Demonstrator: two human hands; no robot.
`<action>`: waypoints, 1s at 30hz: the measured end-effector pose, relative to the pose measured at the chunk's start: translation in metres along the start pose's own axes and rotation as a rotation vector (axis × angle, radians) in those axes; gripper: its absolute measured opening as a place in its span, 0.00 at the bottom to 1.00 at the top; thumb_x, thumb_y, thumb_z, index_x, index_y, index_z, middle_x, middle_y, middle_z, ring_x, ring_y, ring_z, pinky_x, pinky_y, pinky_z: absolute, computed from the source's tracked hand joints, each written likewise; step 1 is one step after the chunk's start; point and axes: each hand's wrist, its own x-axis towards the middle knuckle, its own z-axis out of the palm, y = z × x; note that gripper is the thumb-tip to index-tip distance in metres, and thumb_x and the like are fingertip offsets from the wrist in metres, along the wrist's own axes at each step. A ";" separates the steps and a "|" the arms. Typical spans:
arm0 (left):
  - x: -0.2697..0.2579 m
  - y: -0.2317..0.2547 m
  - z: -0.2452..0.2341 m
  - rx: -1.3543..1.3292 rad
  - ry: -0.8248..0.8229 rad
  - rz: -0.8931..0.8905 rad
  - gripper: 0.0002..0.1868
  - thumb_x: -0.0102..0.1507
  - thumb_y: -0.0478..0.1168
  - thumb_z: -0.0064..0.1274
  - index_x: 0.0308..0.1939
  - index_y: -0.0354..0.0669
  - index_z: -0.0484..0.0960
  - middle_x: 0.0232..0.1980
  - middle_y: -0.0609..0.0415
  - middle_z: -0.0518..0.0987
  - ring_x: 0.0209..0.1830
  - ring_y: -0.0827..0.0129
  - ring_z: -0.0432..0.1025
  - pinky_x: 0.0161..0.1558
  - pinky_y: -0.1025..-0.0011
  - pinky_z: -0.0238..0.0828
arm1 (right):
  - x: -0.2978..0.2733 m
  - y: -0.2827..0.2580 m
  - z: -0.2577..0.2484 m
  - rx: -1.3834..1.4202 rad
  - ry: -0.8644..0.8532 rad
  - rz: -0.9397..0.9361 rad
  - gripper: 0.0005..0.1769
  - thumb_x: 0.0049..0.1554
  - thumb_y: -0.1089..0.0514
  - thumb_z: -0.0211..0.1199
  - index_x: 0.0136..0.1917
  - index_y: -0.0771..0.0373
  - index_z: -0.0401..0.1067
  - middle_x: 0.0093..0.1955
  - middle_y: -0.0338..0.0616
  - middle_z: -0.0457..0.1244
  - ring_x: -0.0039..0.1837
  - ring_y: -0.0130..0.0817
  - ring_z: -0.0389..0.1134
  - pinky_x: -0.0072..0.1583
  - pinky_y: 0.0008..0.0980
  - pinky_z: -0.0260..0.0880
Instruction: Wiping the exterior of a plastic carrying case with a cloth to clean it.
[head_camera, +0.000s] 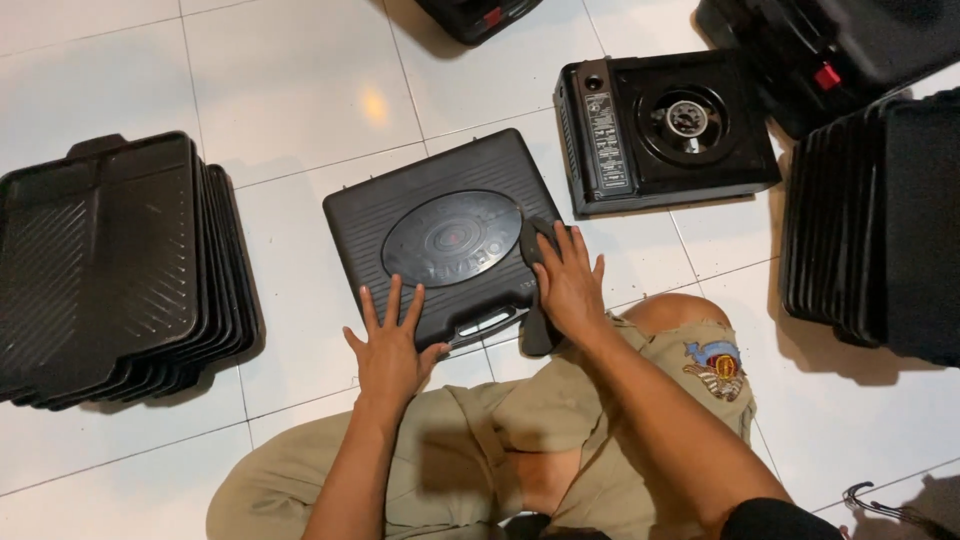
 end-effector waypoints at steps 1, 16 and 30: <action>0.002 0.001 0.003 0.004 0.006 0.007 0.50 0.59 0.67 0.55 0.81 0.71 0.49 0.87 0.62 0.38 0.85 0.40 0.30 0.67 0.24 0.49 | 0.004 0.003 0.006 0.000 0.009 0.004 0.25 0.68 0.49 0.51 0.76 0.54 0.63 0.84 0.51 0.48 0.83 0.55 0.46 0.69 0.79 0.49; 0.022 0.058 0.138 -0.023 0.444 0.505 0.34 0.59 0.42 0.61 0.69 0.38 0.71 0.56 0.41 0.76 0.59 0.50 0.72 0.61 0.56 0.66 | 0.053 0.078 0.064 0.267 0.081 0.514 0.28 0.66 0.29 0.51 0.60 0.53 0.67 0.55 0.48 0.64 0.62 0.52 0.68 0.59 0.61 0.68; 0.048 0.066 0.153 -0.171 0.400 0.323 0.10 0.71 0.44 0.41 0.46 0.50 0.78 0.35 0.54 0.79 0.40 0.59 0.76 0.48 0.62 0.65 | -0.010 -0.030 0.046 -0.015 0.390 -0.239 0.36 0.62 0.46 0.59 0.76 0.68 0.61 0.78 0.58 0.56 0.77 0.58 0.55 0.74 0.59 0.49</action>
